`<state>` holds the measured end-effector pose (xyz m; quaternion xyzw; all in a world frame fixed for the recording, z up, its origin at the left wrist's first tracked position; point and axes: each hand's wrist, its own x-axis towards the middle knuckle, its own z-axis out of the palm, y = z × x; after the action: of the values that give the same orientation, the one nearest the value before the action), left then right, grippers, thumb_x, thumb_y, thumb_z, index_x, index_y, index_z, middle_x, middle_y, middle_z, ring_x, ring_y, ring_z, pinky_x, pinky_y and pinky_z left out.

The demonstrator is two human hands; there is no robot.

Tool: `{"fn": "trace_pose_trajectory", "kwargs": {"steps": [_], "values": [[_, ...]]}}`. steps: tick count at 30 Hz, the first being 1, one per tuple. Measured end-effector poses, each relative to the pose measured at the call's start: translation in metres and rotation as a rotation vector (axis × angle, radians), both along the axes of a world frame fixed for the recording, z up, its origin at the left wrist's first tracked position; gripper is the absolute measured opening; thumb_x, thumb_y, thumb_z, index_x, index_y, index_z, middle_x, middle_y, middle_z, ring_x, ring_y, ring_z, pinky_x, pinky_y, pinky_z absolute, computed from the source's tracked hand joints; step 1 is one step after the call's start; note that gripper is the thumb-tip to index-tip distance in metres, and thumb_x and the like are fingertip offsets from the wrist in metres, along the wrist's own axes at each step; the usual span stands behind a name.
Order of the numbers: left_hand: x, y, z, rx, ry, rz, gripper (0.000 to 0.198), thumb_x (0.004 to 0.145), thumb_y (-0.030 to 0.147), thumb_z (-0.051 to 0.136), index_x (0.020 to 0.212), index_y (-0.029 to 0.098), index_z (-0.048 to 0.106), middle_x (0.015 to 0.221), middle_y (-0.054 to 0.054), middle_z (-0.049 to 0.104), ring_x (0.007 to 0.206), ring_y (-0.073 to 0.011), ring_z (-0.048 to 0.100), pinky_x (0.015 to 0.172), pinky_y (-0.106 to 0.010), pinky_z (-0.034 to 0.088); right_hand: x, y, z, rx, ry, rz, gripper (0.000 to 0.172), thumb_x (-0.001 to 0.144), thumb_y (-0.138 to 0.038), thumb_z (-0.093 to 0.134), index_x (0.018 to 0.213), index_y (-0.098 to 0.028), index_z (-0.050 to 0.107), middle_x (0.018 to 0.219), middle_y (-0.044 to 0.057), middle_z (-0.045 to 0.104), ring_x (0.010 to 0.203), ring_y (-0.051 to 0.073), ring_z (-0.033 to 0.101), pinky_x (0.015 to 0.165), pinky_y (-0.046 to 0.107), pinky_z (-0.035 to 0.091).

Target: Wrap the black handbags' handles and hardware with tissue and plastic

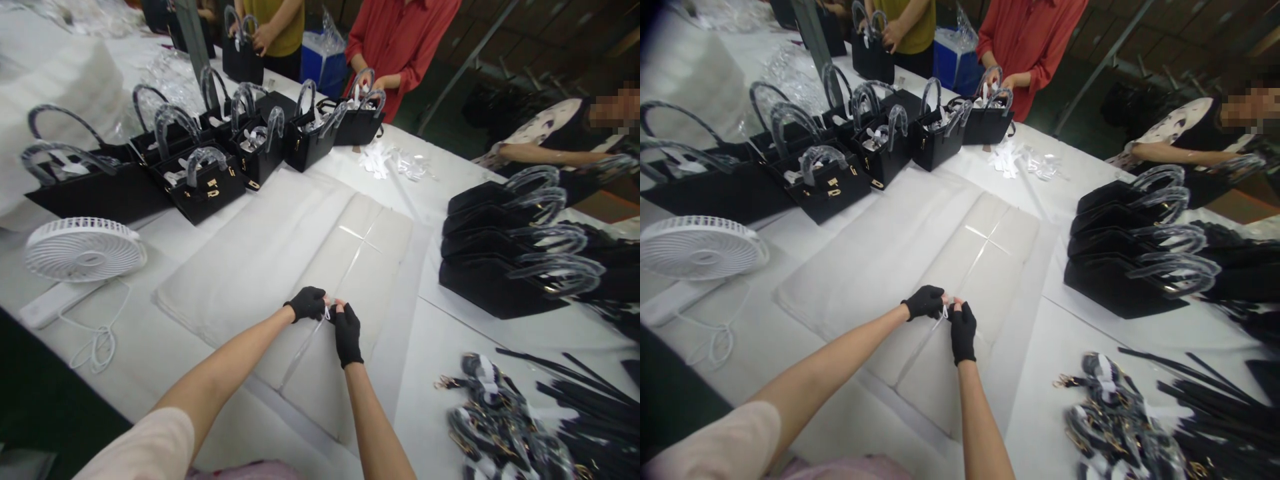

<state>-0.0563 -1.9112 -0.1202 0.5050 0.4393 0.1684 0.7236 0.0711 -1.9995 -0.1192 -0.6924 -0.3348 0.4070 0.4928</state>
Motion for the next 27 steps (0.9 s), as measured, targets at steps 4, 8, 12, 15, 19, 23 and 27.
{"fn": "trace_pose_trajectory", "kwargs": {"steps": [4,8,12,15,19,23,27], "values": [[0.003,-0.005,-0.001,0.014,-0.027,0.073,0.026,0.084,0.034,0.059,0.070,0.017,0.045,0.057,0.000,0.060,0.039,-0.0104,0.055,0.039,-0.019,0.042,0.004,0.001,0.002,-0.043,0.013,0.042,0.045,0.079,-0.051,0.060,0.108,-0.016,0.067,0.105,0.009,0.069,0.094,0.022,0.060,0.086,0.036,0.049],[0.005,-0.009,0.000,0.065,-0.050,0.141,0.033,0.084,0.044,0.061,0.072,0.017,0.046,0.056,0.001,0.057,0.039,-0.0092,0.051,0.037,-0.020,0.041,0.006,0.008,0.010,-0.081,0.056,0.138,0.049,0.076,-0.055,0.064,0.106,-0.016,0.067,0.095,0.007,0.070,0.080,0.020,0.059,0.072,0.032,0.049],[0.006,-0.013,-0.001,0.103,-0.070,0.205,0.036,0.085,0.049,0.057,0.081,0.014,0.056,0.063,0.000,0.058,0.043,-0.0091,0.051,0.037,-0.021,0.041,0.009,0.020,0.015,-0.103,0.074,0.254,0.042,0.075,-0.055,0.067,0.087,-0.015,0.069,0.076,0.003,0.065,0.068,0.016,0.051,0.061,0.027,0.041],[0.007,-0.013,-0.004,0.116,-0.054,0.265,0.038,0.086,0.050,0.054,0.092,0.013,0.061,0.068,0.000,0.058,0.042,-0.0080,0.048,0.037,-0.020,0.039,0.009,0.027,0.014,-0.104,0.085,0.282,0.039,0.071,-0.052,0.071,0.069,-0.014,0.066,0.067,0.001,0.060,0.066,0.015,0.046,0.060,0.027,0.037],[0.009,-0.012,-0.011,0.174,-0.005,0.328,0.029,0.088,0.044,0.054,0.089,0.016,0.060,0.066,0.001,0.055,0.048,-0.0093,0.049,0.043,-0.020,0.039,0.005,0.027,0.012,-0.098,0.101,0.210,0.039,0.072,-0.052,0.069,0.064,-0.015,0.059,0.061,-0.002,0.052,0.062,0.012,0.039,0.057,0.026,0.033],[0.007,-0.007,-0.017,0.265,0.043,0.379,0.018,0.089,0.033,0.054,0.081,0.017,0.057,0.070,0.001,0.053,0.066,-0.0107,0.051,0.059,-0.020,0.041,0.005,0.022,0.011,-0.094,0.153,0.169,0.039,0.073,-0.054,0.068,0.066,-0.016,0.059,0.063,-0.001,0.053,0.063,0.013,0.043,0.060,0.027,0.038],[0.002,-0.005,-0.016,0.226,0.037,0.263,0.023,0.086,0.031,0.057,0.069,0.015,0.057,0.062,0.001,0.053,0.060,-0.0109,0.052,0.057,-0.022,0.041,0.008,0.019,0.007,-0.095,0.186,0.129,0.038,0.074,-0.053,0.068,0.068,-0.017,0.060,0.065,0.001,0.057,0.065,0.015,0.048,0.064,0.029,0.043]]}}
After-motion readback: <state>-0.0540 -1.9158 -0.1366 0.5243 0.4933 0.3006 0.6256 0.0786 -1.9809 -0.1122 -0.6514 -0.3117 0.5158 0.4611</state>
